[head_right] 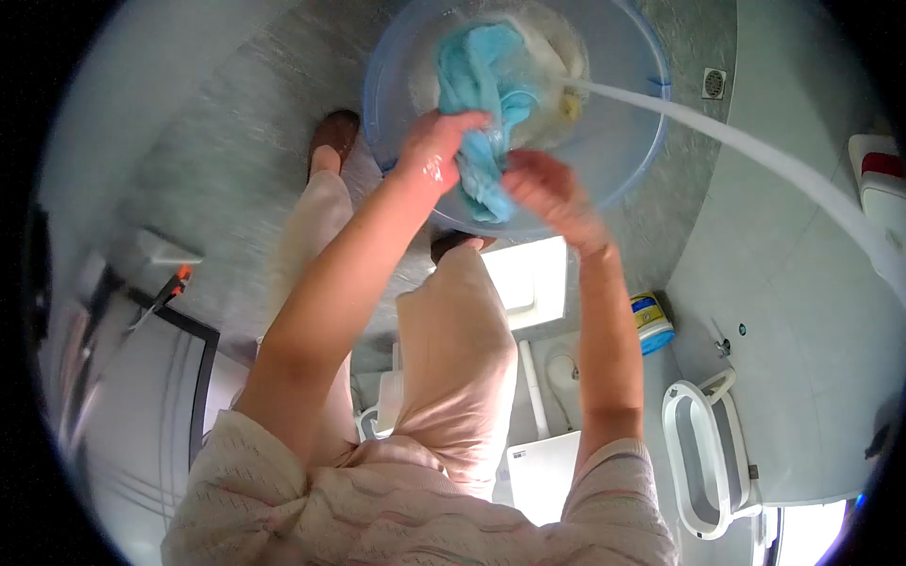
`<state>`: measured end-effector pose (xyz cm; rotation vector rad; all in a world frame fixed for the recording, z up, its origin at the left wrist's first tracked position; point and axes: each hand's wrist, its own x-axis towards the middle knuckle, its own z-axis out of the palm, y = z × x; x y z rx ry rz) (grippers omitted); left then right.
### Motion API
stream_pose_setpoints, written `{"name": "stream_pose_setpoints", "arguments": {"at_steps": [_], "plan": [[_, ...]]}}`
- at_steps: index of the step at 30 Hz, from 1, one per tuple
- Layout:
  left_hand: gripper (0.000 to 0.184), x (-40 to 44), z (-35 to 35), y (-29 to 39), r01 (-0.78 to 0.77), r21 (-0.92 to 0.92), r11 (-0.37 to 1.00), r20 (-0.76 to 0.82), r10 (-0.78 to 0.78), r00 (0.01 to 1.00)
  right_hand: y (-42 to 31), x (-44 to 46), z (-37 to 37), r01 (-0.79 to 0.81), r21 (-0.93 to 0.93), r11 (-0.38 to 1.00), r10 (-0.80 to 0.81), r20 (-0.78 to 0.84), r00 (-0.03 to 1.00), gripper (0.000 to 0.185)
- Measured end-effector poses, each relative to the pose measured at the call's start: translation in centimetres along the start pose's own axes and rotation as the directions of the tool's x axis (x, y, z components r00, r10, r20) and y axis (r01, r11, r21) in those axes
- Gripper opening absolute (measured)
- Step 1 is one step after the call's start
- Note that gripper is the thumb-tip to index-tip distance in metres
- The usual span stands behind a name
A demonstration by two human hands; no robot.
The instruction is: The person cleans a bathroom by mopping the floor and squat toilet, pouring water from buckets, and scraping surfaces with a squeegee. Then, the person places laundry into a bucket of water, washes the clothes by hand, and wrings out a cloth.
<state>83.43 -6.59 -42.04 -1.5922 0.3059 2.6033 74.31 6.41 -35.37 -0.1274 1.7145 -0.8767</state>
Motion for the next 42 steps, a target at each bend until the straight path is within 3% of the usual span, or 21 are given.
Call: {"name": "stream_pose_setpoints", "arguments": {"at_steps": [2,3,5,9,11,13,15,18,20,22,23,25,28,30,32,35,36,38,39,40,42], "plan": [[0.032,-2.2,1.4,-0.7,-0.209,0.275,0.939,0.072,0.197,0.978,-0.1,1.9,-0.2,0.072,0.403,0.912,-0.040,-0.087,0.995,0.054],[0.041,-3.3,1.9,-0.6,-0.230,0.531,0.815,0.169,0.164,0.972,-0.1,3.1,1.1,0.052,0.424,0.904,-0.020,-0.080,0.997,0.054],[0.052,-3.1,0.9,-1.8,-0.389,0.707,0.590,0.261,0.294,0.919,1.2,5.6,3.0,0.012,0.470,0.883,0.022,-0.065,0.998,0.052],[0.059,-1.6,-1.2,-0.2,-0.061,0.337,0.939,0.161,0.006,0.987,4.5,9.4,1.3,0.086,0.404,0.911,0.009,-0.227,0.974,0.047],[0.060,-0.3,-1.2,1.4,-0.028,0.113,0.993,0.013,0.027,1.000,2.1,7.9,2.7,0.075,0.119,0.990,-0.047,-0.225,0.973,0.044],[0.049,0.9,-2.2,2.2,0.041,0.007,0.999,0.065,-0.041,0.997,-0.5,4.2,5.1,0.116,-0.133,0.984,-0.132,-0.121,0.984,0.041],[0.045,1.1,-2.6,3.1,0.193,-0.087,0.977,0.162,-0.177,0.971,-1.9,1.3,7.1,0.486,-0.414,0.770,-0.562,-0.079,0.823,0.038],[0.034,3.2,-4.4,-1.1,-0.116,-0.079,0.990,0.284,0.134,0.950,-4.0,0.6,9.7,0.279,-0.471,0.837,-0.437,-0.266,0.859,0.035],[0.031,4.3,-4.0,-2.6,-0.216,-0.054,0.975,0.146,0.222,0.964,0.0,5.8,7.9,0.223,-0.559,0.798,-0.517,-0.447,0.730,0.023],[0.026,2.5,0.4,-1.1,-0.115,0.006,0.993,-0.236,0.113,0.965,0.7,11.7,4.1,-0.033,-0.456,0.889,-0.223,-0.495,0.840,0.017],[0.023,2.4,1.3,-0.5,-0.073,0.022,0.997,-0.410,0.076,0.909,0.8,12.1,4.3,-0.036,-0.417,0.908,-0.212,-0.531,0.820,0.019],[0.023,2.8,1.2,-0.3,-0.060,0.139,0.988,-0.338,0.105,0.935,1.4,11.4,4.7,-0.067,-0.349,0.935,-0.163,-0.588,0.792,0.023],[0.022,3.2,-0.9,1.2,-0.034,0.283,0.959,-0.184,0.089,0.979,-1.1,5.1,8.0,0.222,-0.532,0.817,-0.505,-0.477,0.719,0.028],[0.020,2.9,-0.4,-0.5,-0.082,0.257,0.963,-0.220,0.141,0.965,0.2,5.7,6.5,0.086,-0.397,0.914,-0.320,-0.574,0.754,0.026],[0.024,3.9,-1.0,-2.2,-0.232,0.511,0.828,-0.076,0.312,0.947,3.3,7.9,4.1,-0.109,-0.405,0.908,-0.176,-0.604,0.777,0.020],[0.036,2.7,0.3,-0.5,-0.138,0.267,0.954,0.044,0.131,0.990,4.2,7.3,4.5,0.126,0.252,0.960,0.088,-0.693,0.716,0.023],[0.041,1.3,0.9,0.8,-0.018,0.086,0.996,0.096,0.009,0.995,3.7,5.9,3.7,0.113,0.586,0.802,0.315,-0.577,0.753,0.028],[0.049,-0.3,0.1,2.0,-0.058,0.137,0.989,0.072,0.049,0.996,3.3,3.4,2.7,0.231,0.829,0.509,0.366,-0.452,0.814,0.028],[0.053,-1.0,-0.1,2.2,-0.078,0.160,0.984,0.061,0.069,0.996,3.1,2.4,2.5,0.267,0.905,0.331,0.369,-0.384,0.846,0.029],[0.069,-1.9,-0.1,1.9,0.032,0.367,0.930,-0.090,0.001,0.996,2.2,1.6,3.0,0.248,0.931,0.267,0.467,-0.350,0.812,0.030],[0.079,-0.9,-1.7,-0.9,-0.008,0.407,0.914,-0.153,0.077,0.985,1.1,0.2,4.3,0.284,0.946,0.156,0.415,-0.324,0.850,0.032]]}}
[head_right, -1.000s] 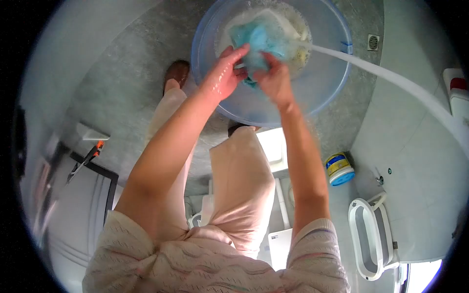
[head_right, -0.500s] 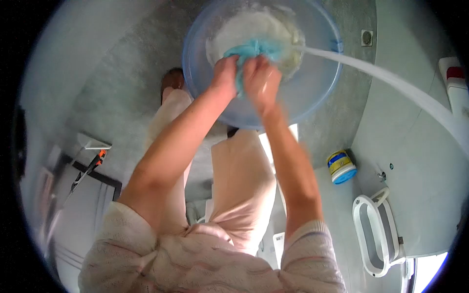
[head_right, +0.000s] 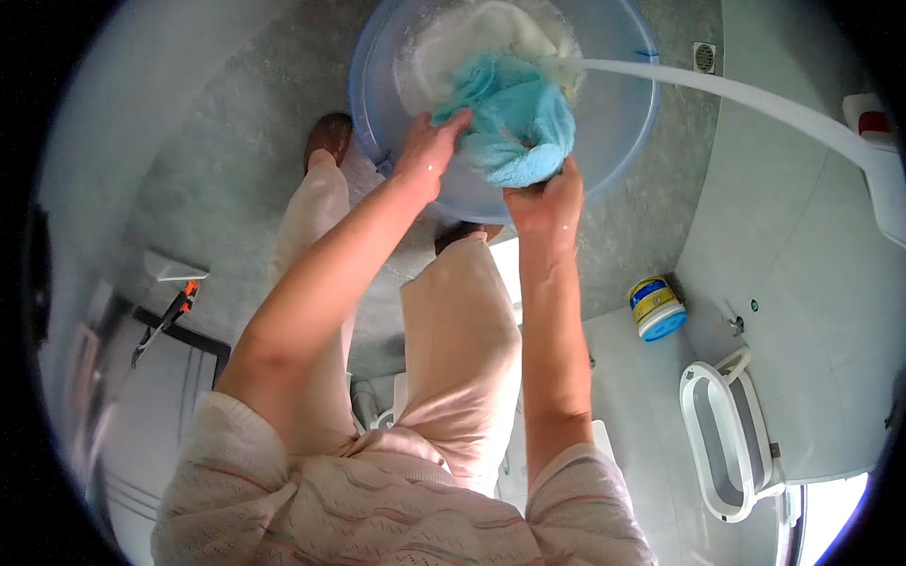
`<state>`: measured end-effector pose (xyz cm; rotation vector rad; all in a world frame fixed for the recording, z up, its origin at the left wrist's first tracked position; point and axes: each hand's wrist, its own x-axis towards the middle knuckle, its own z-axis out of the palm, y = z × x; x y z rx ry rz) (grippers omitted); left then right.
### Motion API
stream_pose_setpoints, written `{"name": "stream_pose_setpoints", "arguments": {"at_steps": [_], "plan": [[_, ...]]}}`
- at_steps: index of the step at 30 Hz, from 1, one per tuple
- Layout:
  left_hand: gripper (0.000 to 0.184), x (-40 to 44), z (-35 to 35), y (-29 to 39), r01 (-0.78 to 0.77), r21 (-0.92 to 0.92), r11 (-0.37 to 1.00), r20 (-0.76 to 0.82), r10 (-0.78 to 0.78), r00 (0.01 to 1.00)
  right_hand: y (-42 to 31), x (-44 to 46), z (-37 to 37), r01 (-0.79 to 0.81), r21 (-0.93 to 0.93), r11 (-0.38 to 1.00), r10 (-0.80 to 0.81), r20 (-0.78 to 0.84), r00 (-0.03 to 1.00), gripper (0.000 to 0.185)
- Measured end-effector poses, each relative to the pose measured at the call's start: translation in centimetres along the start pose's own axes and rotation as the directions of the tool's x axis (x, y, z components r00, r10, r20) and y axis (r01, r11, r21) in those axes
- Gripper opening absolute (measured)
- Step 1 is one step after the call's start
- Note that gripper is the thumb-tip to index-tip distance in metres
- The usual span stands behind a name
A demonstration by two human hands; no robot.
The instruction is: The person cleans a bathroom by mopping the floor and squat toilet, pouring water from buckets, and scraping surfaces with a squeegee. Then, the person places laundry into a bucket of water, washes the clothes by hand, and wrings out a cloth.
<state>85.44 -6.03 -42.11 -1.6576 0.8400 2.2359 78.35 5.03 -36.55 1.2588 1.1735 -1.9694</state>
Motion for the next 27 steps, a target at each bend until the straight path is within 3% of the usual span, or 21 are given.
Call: {"name": "stream_pose_setpoints", "arguments": {"at_steps": [1,2,5,8,9,10,11,12,13,14,15,16,17,19,20,23,24,27], "plan": [[0.085,0.5,0.0,-1.2,-0.025,0.017,1.000,-0.045,0.026,0.999,0.0,-0.9,0.3,-0.014,0.055,0.998,0.012,0.037,0.999,0.032],[0.099,-1.0,0.0,0.8,0.098,0.008,0.995,-0.034,-0.097,0.995,-0.4,-2.2,0.7,-0.024,0.208,0.978,0.030,-0.026,0.999,0.033],[0.082,-1.4,0.1,1.6,0.510,-0.384,0.770,0.090,-0.518,0.851,-1.3,-3.7,-0.3,-0.163,0.380,0.911,0.102,0.174,0.979,0.033],[0.056,0.8,0.9,-0.9,0.326,-0.593,0.736,0.413,-0.069,0.908,-0.4,-4.7,-3.4,-0.210,0.433,0.876,0.111,0.243,0.964,0.033],[0.047,1.0,0.9,-1.2,0.279,-0.555,0.784,0.339,-0.094,0.936,-0.3,-4.5,-4.6,-0.210,0.451,0.867,0.100,0.257,0.961,0.033],[0.039,0.5,0.8,-0.3,0.236,-0.508,0.828,0.262,-0.112,0.959,-0.4,-5.1,-2.9,0.019,0.075,0.997,-0.018,-0.013,1.000,0.033],[0.032,-0.1,0.8,0.4,0.195,-0.451,0.871,0.180,-0.126,0.976,-1.1,-4.2,-4.2,0.009,-0.097,0.995,0.003,0.126,0.992,0.036],[0.030,-0.9,0.8,0.7,0.092,-0.402,0.911,0.123,-0.046,0.991,-1.4,-3.5,-5.3,0.302,-0.541,0.785,-0.268,0.143,0.953,0.041],[0.031,-1.3,1.0,0.9,0.041,-0.293,0.955,0.077,-0.019,0.997,-1.4,-3.2,-5.4,0.459,-0.829,0.319,-0.473,0.280,0.836,0.049],[0.031,-1.7,1.4,1.0,-0.003,-0.179,0.984,0.034,0.009,0.999,-1.7,-4.3,-2.8,0.511,-0.840,-0.182,-0.454,0.533,0.714,0.070],[0.032,-2.2,1.6,1.0,-0.041,-0.062,0.997,-0.004,0.041,0.999,-0.8,-4.6,-1.4,0.605,-0.774,-0.190,-0.316,0.631,0.708,0.073],[0.035,-3.3,1.9,2.4,0.091,-0.033,0.995,0.074,-0.089,0.993,0.5,-4.6,0.0,0.691,-0.700,-0.181,-0.173,0.714,0.679,0.076],[0.037,-3.2,1.5,2.6,0.100,-0.159,0.982,0.178,-0.071,0.981,1.4,-3.9,0.9,0.771,-0.619,-0.154,-0.029,0.782,0.622,0.078],[0.041,-2.3,0.6,3.2,0.142,-0.393,0.908,0.363,0.012,0.932,0.4,-0.1,0.7,0.688,-0.723,0.064,0.011,0.690,0.724,0.083],[0.045,-2.5,0.3,4.3,0.082,-0.300,0.950,0.392,0.045,0.919,0.4,1.9,1.1,0.631,-0.754,0.182,0.046,0.648,0.761,0.085],[0.050,-1.3,-0.1,4.1,-0.047,-0.109,0.993,0.373,0.085,0.924,1.0,5.5,1.6,0.629,-0.774,0.069,0.061,0.632,0.772,0.088],[0.051,-1.3,-0.4,4.1,-0.075,-0.079,0.994,0.423,0.102,0.900,0.9,7.6,1.0,0.449,-0.821,0.353,0.188,0.533,0.825,0.087],[0.053,-0.6,-0.5,3.5,0.105,-0.267,0.958,0.390,0.008,0.921,0.1,9.1,0.5,-0.047,-0.776,0.629,0.414,0.283,0.865,0.085]]}}
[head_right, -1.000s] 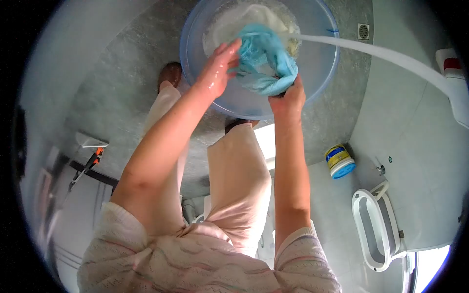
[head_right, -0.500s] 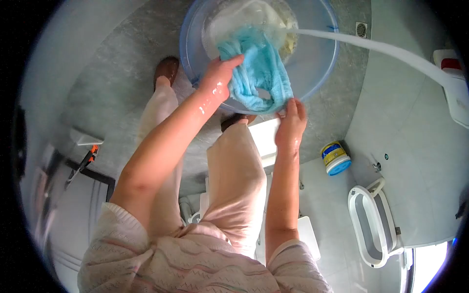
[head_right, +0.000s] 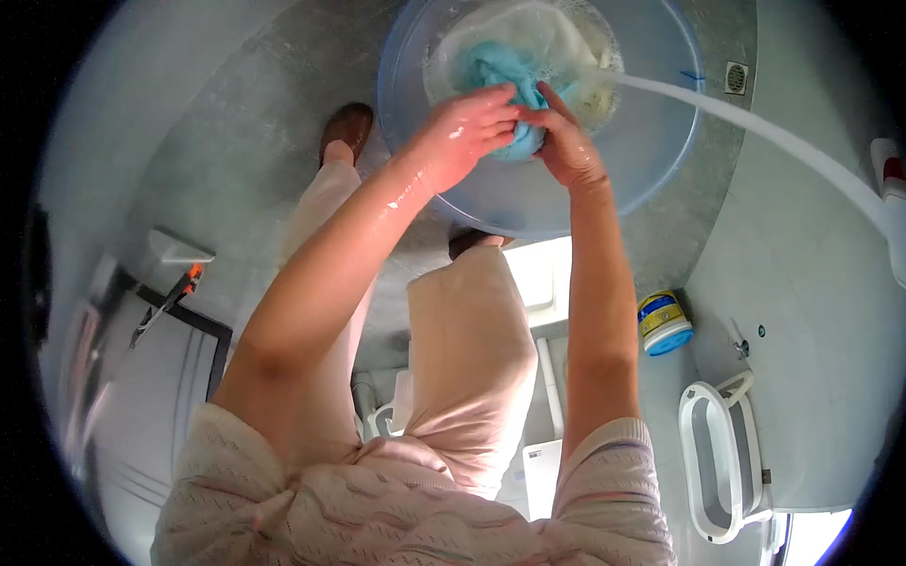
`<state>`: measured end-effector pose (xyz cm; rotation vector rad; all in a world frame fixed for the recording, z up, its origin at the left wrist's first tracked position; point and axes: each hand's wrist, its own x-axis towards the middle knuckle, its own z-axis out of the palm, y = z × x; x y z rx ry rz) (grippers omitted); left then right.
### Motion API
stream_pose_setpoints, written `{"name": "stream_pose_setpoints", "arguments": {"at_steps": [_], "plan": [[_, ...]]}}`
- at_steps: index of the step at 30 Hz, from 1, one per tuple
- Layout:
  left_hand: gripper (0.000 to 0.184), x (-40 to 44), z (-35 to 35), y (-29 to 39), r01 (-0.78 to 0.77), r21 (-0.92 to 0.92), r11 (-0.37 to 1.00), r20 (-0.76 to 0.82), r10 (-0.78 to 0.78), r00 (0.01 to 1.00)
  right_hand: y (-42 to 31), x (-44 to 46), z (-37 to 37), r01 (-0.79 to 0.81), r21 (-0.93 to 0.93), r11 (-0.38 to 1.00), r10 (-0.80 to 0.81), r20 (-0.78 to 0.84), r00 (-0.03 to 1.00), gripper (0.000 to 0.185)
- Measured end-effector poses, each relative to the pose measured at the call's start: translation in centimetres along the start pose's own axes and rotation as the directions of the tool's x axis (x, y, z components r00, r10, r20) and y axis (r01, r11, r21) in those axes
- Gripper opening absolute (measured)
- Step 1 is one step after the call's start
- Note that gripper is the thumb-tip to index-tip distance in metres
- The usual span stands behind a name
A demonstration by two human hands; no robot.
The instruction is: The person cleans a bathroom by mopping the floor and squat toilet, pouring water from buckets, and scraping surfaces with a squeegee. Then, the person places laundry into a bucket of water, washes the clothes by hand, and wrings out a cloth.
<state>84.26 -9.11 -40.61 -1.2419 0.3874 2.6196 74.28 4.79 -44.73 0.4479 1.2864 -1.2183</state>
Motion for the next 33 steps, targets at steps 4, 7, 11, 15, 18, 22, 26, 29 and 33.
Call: {"name": "stream_pose_setpoints", "arguments": {"at_steps": [4,7,11,15,18,22,26,29,33], "plan": [[0.059,0.4,-0.1,-1.5,0.110,-0.109,0.988,-0.072,-0.118,0.990,1.4,0.2,-0.1,-0.287,-0.465,0.838,0.123,-0.351,0.928,0.076],[0.060,0.4,-0.3,-2.1,0.088,-0.093,0.992,-0.172,-0.103,0.980,0.3,0.2,-2.5,-0.062,-0.611,0.789,-0.080,-0.201,0.976,0.063],[0.054,0.6,-1.3,-2.5,0.066,-0.090,0.994,-0.258,-0.088,0.962,-2.6,0.4,-3.1,0.031,-0.885,0.465,-0.555,-0.263,0.789,0.059],[0.045,1.1,-1.3,-3.6,0.049,-0.050,0.998,-0.239,-0.059,0.969,4.3,7.0,-2.0,-0.192,-0.980,0.055,-0.683,-0.177,0.709,0.039],[0.045,1.5,-1.2,-3.0,0.022,-0.036,0.999,-0.233,-0.030,0.972,6.2,12.3,-8.7,-0.019,-0.991,-0.129,-0.537,0.054,0.842,0.037],[0.042,2.4,-0.3,-2.7,0.029,-0.044,0.999,-0.349,-0.042,0.936,1.3,6.9,-5.9,0.116,-0.912,0.394,-0.485,-0.099,0.869,0.033],[0.045,3.5,0.0,-1.7,0.061,-0.254,0.965,-0.256,-0.128,0.958,-2.1,-8.1,4.4,0.298,-0.667,0.683,-0.396,0.005,0.918,0.030],[0.032,6.1,-3.4,-3.7,0.047,-0.181,0.982,-0.016,-0.051,0.999,-2.6,-11.5,8.5,0.510,-0.614,0.603,-0.519,0.183,0.835,0.026],[0.021,4.0,0.3,-2.9,-0.153,-0.090,0.984,-0.332,0.115,0.936,-0.1,-5.6,7.8,0.321,-0.842,0.433,-0.676,-0.068,0.734,0.027]]}}
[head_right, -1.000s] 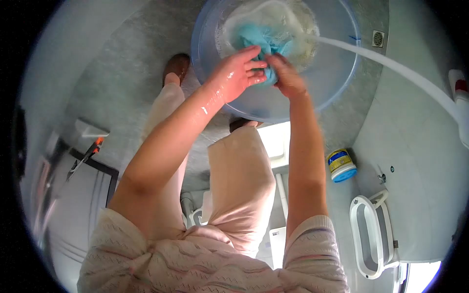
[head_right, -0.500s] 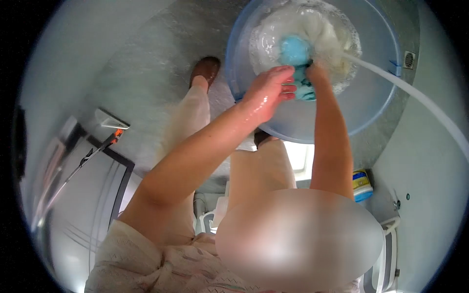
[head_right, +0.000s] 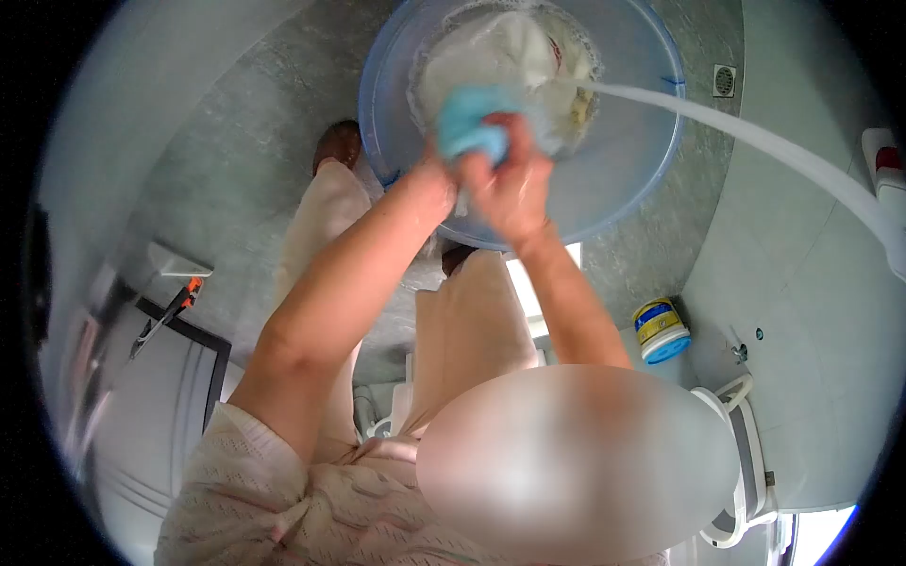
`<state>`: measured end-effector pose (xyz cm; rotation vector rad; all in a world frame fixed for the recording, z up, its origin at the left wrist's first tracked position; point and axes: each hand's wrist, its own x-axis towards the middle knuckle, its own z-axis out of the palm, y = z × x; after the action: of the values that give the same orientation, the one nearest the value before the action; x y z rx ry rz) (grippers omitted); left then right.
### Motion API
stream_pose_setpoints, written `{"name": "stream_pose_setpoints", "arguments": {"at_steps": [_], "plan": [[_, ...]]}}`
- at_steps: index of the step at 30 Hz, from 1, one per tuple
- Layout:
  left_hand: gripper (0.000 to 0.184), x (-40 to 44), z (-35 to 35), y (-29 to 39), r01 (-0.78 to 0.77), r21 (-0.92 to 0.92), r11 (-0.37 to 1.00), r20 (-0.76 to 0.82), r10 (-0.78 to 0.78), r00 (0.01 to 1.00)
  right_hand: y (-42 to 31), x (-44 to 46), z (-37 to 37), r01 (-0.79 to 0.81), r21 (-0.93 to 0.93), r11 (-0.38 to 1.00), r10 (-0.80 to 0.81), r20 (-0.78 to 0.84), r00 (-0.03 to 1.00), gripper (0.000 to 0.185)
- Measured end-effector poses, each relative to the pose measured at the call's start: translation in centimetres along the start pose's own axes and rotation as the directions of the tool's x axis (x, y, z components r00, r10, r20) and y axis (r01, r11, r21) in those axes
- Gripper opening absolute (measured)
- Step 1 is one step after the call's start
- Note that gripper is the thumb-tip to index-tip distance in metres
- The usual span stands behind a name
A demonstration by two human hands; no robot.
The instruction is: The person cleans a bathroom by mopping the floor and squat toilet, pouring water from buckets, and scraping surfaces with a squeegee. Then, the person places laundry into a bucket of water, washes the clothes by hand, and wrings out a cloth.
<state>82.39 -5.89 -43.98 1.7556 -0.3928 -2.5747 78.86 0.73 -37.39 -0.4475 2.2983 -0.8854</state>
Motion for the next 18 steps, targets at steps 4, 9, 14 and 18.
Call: {"name": "stream_pose_setpoints", "arguments": {"at_steps": [4,9,14,18], "plan": [[0.031,0.9,-0.5,0.8,-0.270,0.546,0.793,0.028,0.305,0.952,10.8,5.1,0.7,-0.131,-0.361,0.923,0.105,-0.090,0.990,0.039],[0.066,-1.8,-0.5,5.2,-0.350,0.740,0.575,0.081,0.441,0.894,13.6,6.6,-0.3,-0.384,-0.203,0.901,0.305,-0.332,0.892,0.048],[0.071,-1.4,-2.0,1.4,-0.266,0.736,0.623,0.199,0.178,0.964,19.9,8.3,6.1,0.047,-0.667,0.744,0.153,0.239,0.959,0.053],[0.075,-1.2,-2.1,1.6,-0.069,0.566,0.821,0.075,0.032,0.997,19.0,11.2,2.7,-0.109,-0.526,0.844,0.324,0.336,0.884,0.050]]}}
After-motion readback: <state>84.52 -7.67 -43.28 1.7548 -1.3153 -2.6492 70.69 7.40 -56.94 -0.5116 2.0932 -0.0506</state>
